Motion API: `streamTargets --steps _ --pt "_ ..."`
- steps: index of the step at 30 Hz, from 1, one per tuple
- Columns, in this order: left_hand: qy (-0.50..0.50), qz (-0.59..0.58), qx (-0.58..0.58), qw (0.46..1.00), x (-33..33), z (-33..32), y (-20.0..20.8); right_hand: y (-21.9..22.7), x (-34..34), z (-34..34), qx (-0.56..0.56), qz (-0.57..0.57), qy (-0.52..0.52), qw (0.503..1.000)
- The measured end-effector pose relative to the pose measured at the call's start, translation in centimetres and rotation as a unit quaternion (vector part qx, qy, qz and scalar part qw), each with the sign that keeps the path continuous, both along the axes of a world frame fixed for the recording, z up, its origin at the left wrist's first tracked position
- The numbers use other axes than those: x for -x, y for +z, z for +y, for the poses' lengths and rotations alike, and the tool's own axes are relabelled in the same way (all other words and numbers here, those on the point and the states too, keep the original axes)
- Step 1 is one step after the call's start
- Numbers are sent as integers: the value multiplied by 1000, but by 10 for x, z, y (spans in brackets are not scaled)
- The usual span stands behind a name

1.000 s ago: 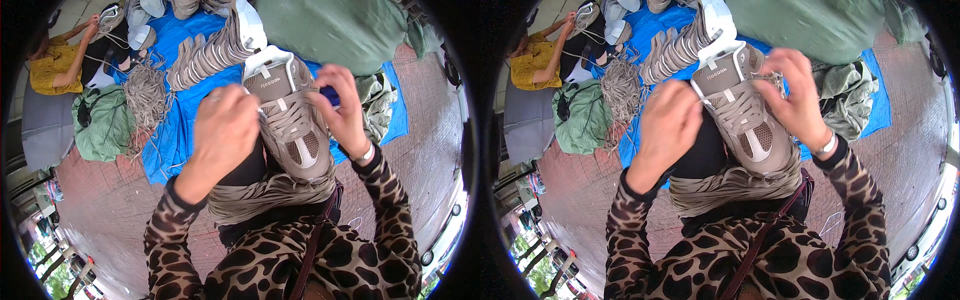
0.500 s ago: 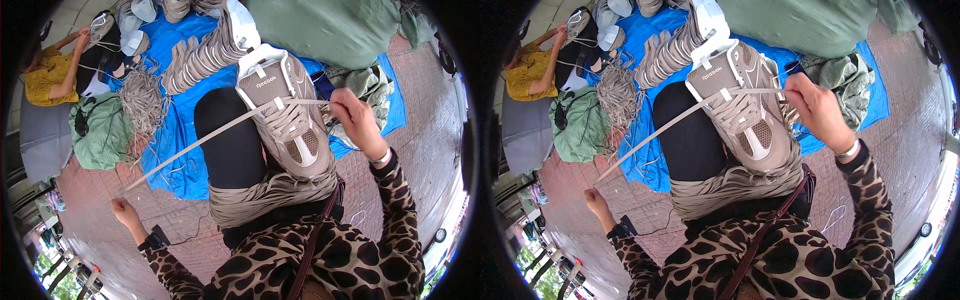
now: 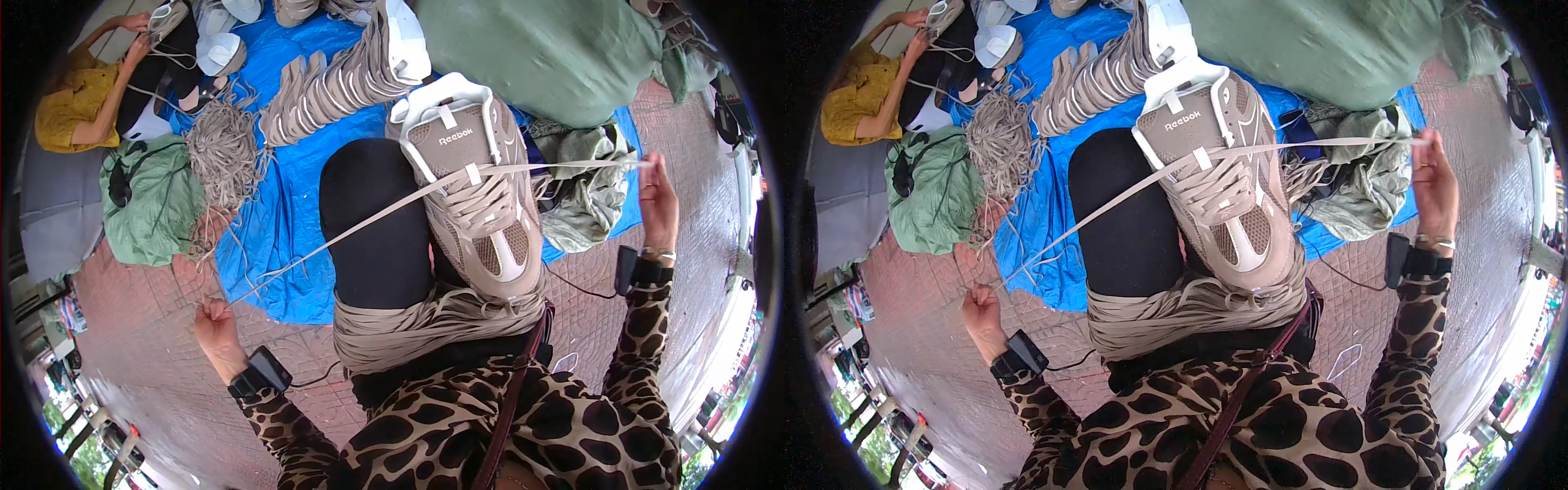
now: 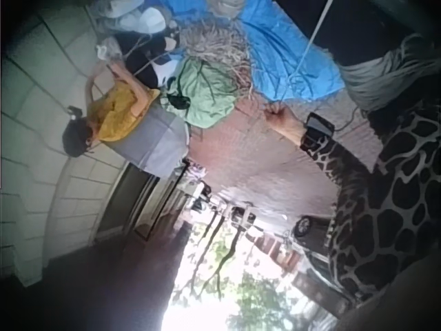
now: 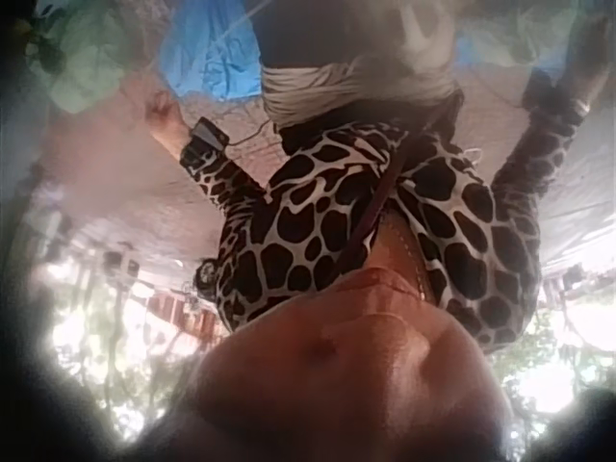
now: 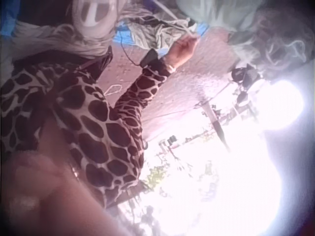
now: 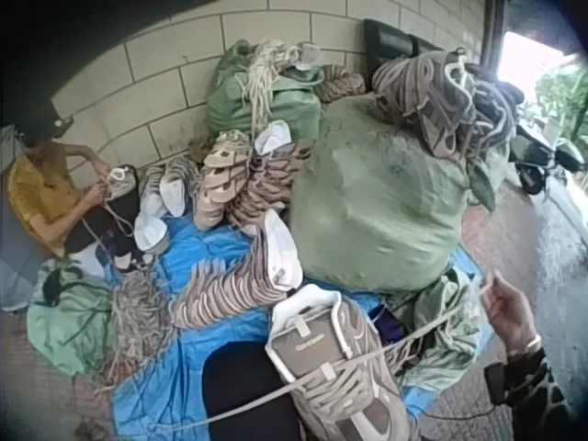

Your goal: The person sits on a blue tarp and laces a beige Reebok sneaker by hand. They repeatedly thread the laces through the eyelets, pull them tight, and adjust the fit while another person works nearby.

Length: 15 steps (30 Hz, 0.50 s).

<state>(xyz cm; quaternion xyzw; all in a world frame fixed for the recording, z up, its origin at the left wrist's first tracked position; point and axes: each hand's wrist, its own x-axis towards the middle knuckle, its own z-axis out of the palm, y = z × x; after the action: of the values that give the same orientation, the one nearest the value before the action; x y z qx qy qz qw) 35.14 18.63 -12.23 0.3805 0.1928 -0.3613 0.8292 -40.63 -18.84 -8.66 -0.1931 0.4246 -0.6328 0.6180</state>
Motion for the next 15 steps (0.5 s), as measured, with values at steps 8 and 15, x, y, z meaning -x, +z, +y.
streamTargets --steps 8,15 --pt "-108 -118 -90 983 40 -35 25 48 52 -26 67 122 24 990" --pt "-325 -376 -55 866 175 -164 74 103 -192 17 138 422 422 790"
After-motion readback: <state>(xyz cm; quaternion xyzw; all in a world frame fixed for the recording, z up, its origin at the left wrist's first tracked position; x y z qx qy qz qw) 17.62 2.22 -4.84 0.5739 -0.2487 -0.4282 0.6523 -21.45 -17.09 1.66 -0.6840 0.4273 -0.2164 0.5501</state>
